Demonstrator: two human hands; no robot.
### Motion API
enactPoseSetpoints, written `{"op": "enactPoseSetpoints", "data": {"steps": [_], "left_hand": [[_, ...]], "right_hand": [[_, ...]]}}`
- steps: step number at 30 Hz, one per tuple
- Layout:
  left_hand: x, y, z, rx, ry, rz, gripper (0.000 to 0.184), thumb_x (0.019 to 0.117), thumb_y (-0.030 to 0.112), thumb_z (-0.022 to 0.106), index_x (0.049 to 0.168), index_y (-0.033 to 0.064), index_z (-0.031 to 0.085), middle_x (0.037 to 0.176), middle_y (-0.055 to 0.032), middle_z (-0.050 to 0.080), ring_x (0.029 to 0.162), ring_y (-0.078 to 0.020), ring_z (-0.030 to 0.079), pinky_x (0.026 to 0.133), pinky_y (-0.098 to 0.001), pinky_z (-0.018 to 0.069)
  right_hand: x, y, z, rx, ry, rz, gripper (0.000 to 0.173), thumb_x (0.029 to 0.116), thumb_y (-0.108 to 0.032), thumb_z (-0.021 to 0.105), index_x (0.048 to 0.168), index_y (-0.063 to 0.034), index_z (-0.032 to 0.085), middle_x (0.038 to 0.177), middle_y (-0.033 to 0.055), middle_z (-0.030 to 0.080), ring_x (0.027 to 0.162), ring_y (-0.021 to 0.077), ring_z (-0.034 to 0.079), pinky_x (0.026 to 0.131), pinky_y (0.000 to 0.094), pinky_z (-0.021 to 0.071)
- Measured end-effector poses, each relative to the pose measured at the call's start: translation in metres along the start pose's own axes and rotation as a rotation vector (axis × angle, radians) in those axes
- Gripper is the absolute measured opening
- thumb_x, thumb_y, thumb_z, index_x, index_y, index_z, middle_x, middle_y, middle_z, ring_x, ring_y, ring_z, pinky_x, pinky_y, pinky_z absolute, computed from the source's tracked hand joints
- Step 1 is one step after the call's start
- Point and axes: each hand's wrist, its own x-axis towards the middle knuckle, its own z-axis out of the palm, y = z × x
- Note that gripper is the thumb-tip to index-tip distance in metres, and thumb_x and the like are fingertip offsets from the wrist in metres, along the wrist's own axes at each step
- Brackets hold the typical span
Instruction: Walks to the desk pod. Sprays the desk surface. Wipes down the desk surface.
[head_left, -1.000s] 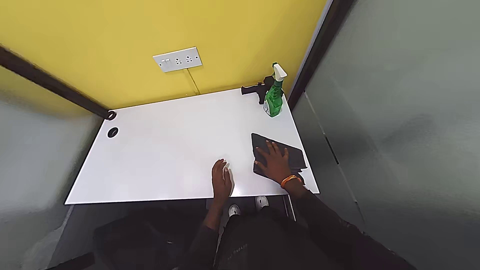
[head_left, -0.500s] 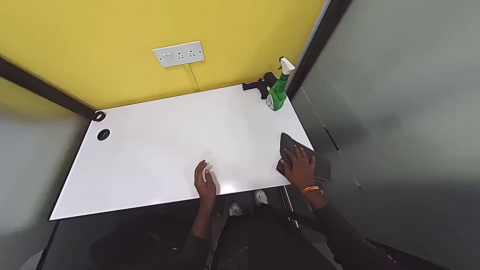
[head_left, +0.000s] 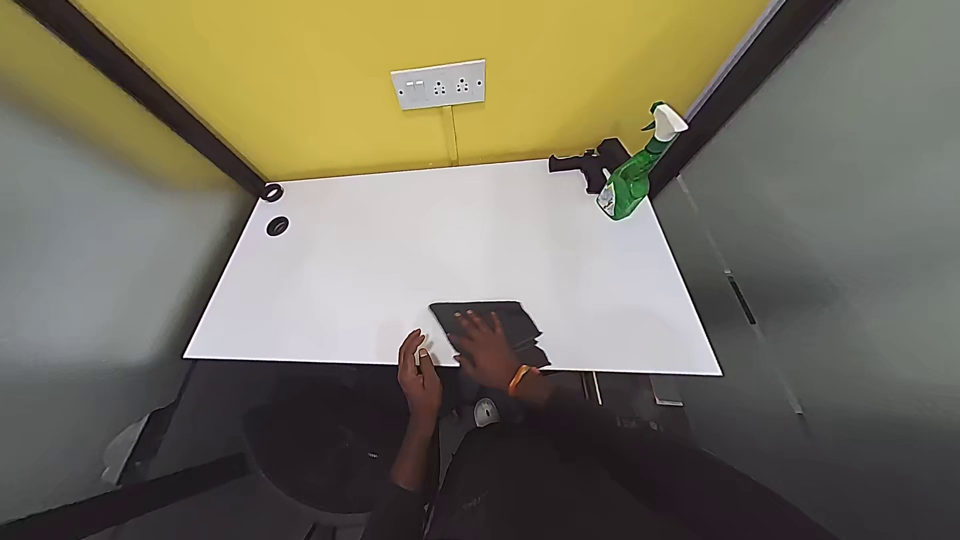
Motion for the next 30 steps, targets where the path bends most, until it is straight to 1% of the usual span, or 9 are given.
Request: {"op": "enactPoseSetpoints", "data": {"steps": [3, 6, 9, 11, 15, 19, 21, 24, 30], "left_hand": [[-0.005, 0.010, 0.013, 0.006, -0.035, 0.048, 0.032, 0.0997, 0.007, 0.044, 0.116, -0.0106, 0.066, 0.136, -0.0262, 0.060, 0.135, -0.0316, 0.054, 0.115, -0.0410, 0.0456], [-0.004, 0.017, 0.034, -0.014, -0.089, 0.096, 0.033, 0.0996, 0.011, 0.045, 0.116, -0.0074, 0.067, 0.137, -0.0251, 0.060, 0.139, -0.0349, 0.050, 0.118, -0.0451, 0.0418], [-0.002, 0.026, 0.061, -0.065, -0.168, 0.115, 0.034, 0.1000, 0.012, 0.046, 0.115, -0.0085, 0.067, 0.138, -0.0264, 0.059, 0.139, -0.0358, 0.049, 0.118, -0.0454, 0.0416], [-0.001, 0.031, 0.080, -0.102, -0.230, 0.134, 0.033, 0.1001, 0.012, 0.046, 0.115, -0.0080, 0.068, 0.138, -0.0264, 0.058, 0.138, -0.0352, 0.050, 0.116, -0.0450, 0.0433], [-0.005, 0.038, 0.117, -0.134, -0.393, 0.159, 0.034, 0.1002, 0.014, 0.047, 0.119, -0.0056, 0.068, 0.142, -0.0250, 0.056, 0.141, -0.0351, 0.047, 0.118, -0.0466, 0.0405], [-0.014, 0.039, 0.152, -0.016, -0.499, 0.300, 0.035, 0.1031, 0.022, 0.046, 0.121, 0.0030, 0.070, 0.141, -0.0197, 0.060, 0.143, -0.0370, 0.045, 0.121, -0.0563, 0.0303], [-0.016, 0.039, 0.161, 0.087, -0.535, 0.370, 0.036, 0.1031, 0.027, 0.046, 0.120, 0.0076, 0.071, 0.140, -0.0162, 0.062, 0.143, -0.0380, 0.046, 0.120, -0.0615, 0.0290], [-0.017, 0.040, 0.164, 0.193, -0.567, 0.413, 0.036, 0.1021, 0.030, 0.048, 0.119, 0.0113, 0.073, 0.140, -0.0137, 0.063, 0.142, -0.0381, 0.047, 0.119, -0.0643, 0.0296], [-0.018, 0.038, 0.170, 0.283, -0.549, 0.408, 0.038, 0.1027, 0.034, 0.048, 0.119, 0.0114, 0.073, 0.140, -0.0131, 0.063, 0.140, -0.0371, 0.049, 0.117, -0.0626, 0.0331]], "right_hand": [[0.005, -0.022, 0.008, -0.023, -0.107, -0.110, 0.050, 0.0979, -0.035, 0.058, 0.147, -0.0286, 0.057, 0.169, 0.0075, 0.031, 0.157, 0.0382, 0.021, 0.117, 0.0781, 0.0116], [-0.002, -0.013, 0.005, -0.026, -0.102, -0.131, 0.058, 0.0867, -0.025, 0.074, 0.143, -0.0183, 0.060, 0.166, 0.0061, 0.035, 0.156, 0.0346, 0.025, 0.119, 0.0747, 0.0127], [-0.027, 0.010, -0.001, 0.000, -0.054, -0.095, 0.053, 0.0911, -0.021, 0.067, 0.143, -0.0173, 0.060, 0.164, 0.0027, 0.040, 0.155, 0.0275, 0.029, 0.123, 0.0674, 0.0149], [-0.050, 0.032, -0.008, 0.012, 0.023, -0.034, 0.044, 0.0972, -0.027, 0.059, 0.141, -0.0217, 0.063, 0.163, 0.0030, 0.042, 0.153, 0.0269, 0.033, 0.123, 0.0660, 0.0188], [-0.111, 0.088, -0.025, -0.045, 0.236, 0.221, 0.040, 0.0974, -0.038, 0.061, 0.136, -0.0301, 0.066, 0.157, 0.0064, 0.050, 0.148, 0.0291, 0.043, 0.120, 0.0663, 0.0276], [-0.176, 0.141, -0.046, -0.105, 0.365, 0.535, 0.046, 0.1002, -0.052, 0.053, 0.140, -0.0317, 0.063, 0.158, 0.0074, 0.048, 0.150, 0.0310, 0.040, 0.119, 0.0709, 0.0221], [-0.197, 0.160, -0.053, -0.152, 0.388, 0.653, 0.053, 0.0987, -0.059, 0.049, 0.145, -0.0337, 0.059, 0.161, 0.0079, 0.044, 0.151, 0.0324, 0.037, 0.119, 0.0724, 0.0197], [-0.203, 0.179, -0.065, -0.182, 0.358, 0.751, 0.065, 0.0955, -0.069, 0.044, 0.150, -0.0349, 0.053, 0.166, 0.0094, 0.037, 0.154, 0.0352, 0.031, 0.117, 0.0744, 0.0170], [-0.164, 0.227, -0.102, -0.159, 0.273, 0.800, 0.075, 0.0918, -0.078, 0.038, 0.156, -0.0389, 0.043, 0.170, 0.0107, 0.027, 0.157, 0.0389, 0.022, 0.117, 0.0770, 0.0112]]}}
